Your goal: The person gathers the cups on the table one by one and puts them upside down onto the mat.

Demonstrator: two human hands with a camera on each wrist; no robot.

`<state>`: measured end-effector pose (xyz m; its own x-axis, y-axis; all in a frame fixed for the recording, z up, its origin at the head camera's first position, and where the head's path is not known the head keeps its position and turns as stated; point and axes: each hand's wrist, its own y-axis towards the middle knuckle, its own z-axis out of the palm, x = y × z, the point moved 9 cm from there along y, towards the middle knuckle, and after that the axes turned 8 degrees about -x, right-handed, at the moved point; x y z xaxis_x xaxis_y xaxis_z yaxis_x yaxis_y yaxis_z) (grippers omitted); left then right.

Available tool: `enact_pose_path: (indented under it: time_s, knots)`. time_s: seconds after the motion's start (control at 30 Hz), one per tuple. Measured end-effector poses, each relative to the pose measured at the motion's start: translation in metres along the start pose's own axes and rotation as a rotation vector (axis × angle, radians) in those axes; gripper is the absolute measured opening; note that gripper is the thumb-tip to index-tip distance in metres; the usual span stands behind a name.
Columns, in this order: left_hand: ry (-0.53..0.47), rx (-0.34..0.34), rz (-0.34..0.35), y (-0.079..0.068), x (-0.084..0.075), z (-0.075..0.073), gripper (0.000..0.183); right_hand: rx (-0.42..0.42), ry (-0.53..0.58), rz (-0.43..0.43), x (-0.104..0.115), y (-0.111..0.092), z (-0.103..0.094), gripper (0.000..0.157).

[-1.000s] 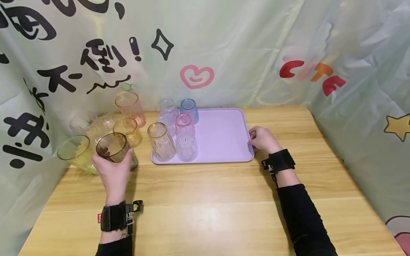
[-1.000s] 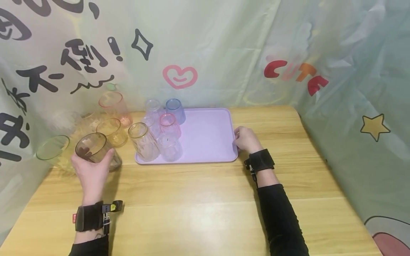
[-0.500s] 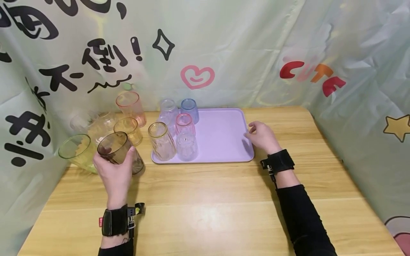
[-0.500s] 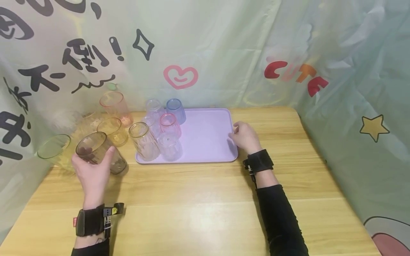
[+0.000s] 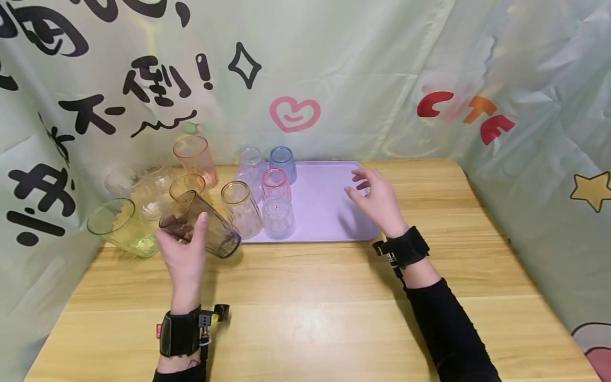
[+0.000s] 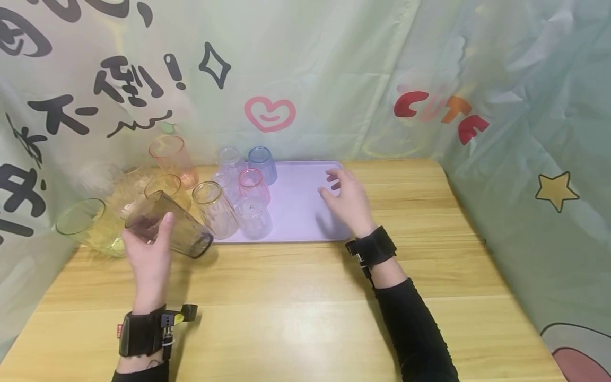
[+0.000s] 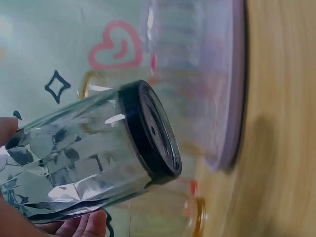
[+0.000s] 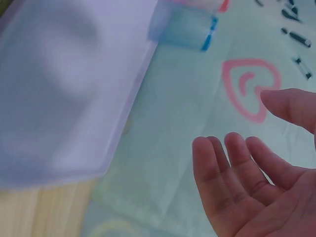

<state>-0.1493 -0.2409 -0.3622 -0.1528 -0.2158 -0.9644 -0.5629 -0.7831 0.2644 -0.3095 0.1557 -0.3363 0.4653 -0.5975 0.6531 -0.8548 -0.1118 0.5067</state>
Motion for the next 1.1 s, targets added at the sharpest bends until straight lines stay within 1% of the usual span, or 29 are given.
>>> enact_pose_path:
  time_s: [0.03,0.07,0.17,0.27,0.33,0.4,0.47,0.53,0.63,0.7,0.77,0.87,0.93,1.03,1.1]
  knots:
    - [-0.039,0.011,-0.01,-0.001,-0.001,0.003,0.056,-0.003,0.016,-0.013,0.005,-0.001,0.001,0.042]
    - [-0.059,0.019,-0.011,-0.003,-0.003,0.005,0.053,-0.005,0.036,-0.028,0.009,-0.002,0.002,0.041]
    - [-0.161,0.05,-0.01,-0.006,-0.01,0.014,0.039,-0.006,0.086,-0.055,0.023,-0.005,0.006,0.039]
    - [-0.277,0.101,-0.011,-0.012,-0.02,0.025,0.025,-0.001,0.155,-0.079,0.037,-0.009,0.01,0.038]
    - [-0.363,0.142,-0.03,-0.017,-0.024,0.034,0.021,0.002,0.204,-0.102,0.049,-0.013,0.013,0.038]
    - [-0.437,0.182,-0.056,-0.023,-0.027,0.044,0.022,0.0,0.254,-0.14,0.063,-0.017,0.015,0.038]
    - [-0.515,0.221,-0.091,-0.029,-0.028,0.054,0.031,0.001,0.31,-0.189,0.082,-0.023,0.014,0.038]
    - [-0.65,0.285,-0.117,-0.031,-0.017,0.066,0.034,0.003,0.372,-0.24,0.101,-0.028,0.013,0.039]
    - [-0.755,0.345,-0.178,-0.041,-0.02,0.08,0.042,0.019,0.449,-0.296,0.124,-0.035,0.012,0.041]
    - [-0.777,0.376,-0.203,-0.047,-0.022,0.089,0.043,0.03,0.487,-0.324,0.134,-0.039,0.012,0.043]
    - [-0.726,0.37,-0.24,-0.057,-0.035,0.095,0.046,0.042,0.512,-0.345,0.141,-0.042,0.013,0.047]
    - [-0.719,0.389,-0.297,-0.066,-0.035,0.107,0.042,0.047,0.534,-0.383,0.148,-0.046,0.014,0.055]
    - [-0.723,0.406,-0.332,-0.071,-0.035,0.115,0.042,0.034,0.534,-0.412,0.151,-0.048,0.014,0.062]
    - [-0.739,0.444,-0.341,-0.078,-0.038,0.125,0.046,-0.001,0.523,-0.461,0.154,-0.05,0.014,0.07]
    - [-0.776,0.466,-0.351,-0.082,-0.04,0.131,0.05,-0.03,0.516,-0.487,0.155,-0.051,0.013,0.073]
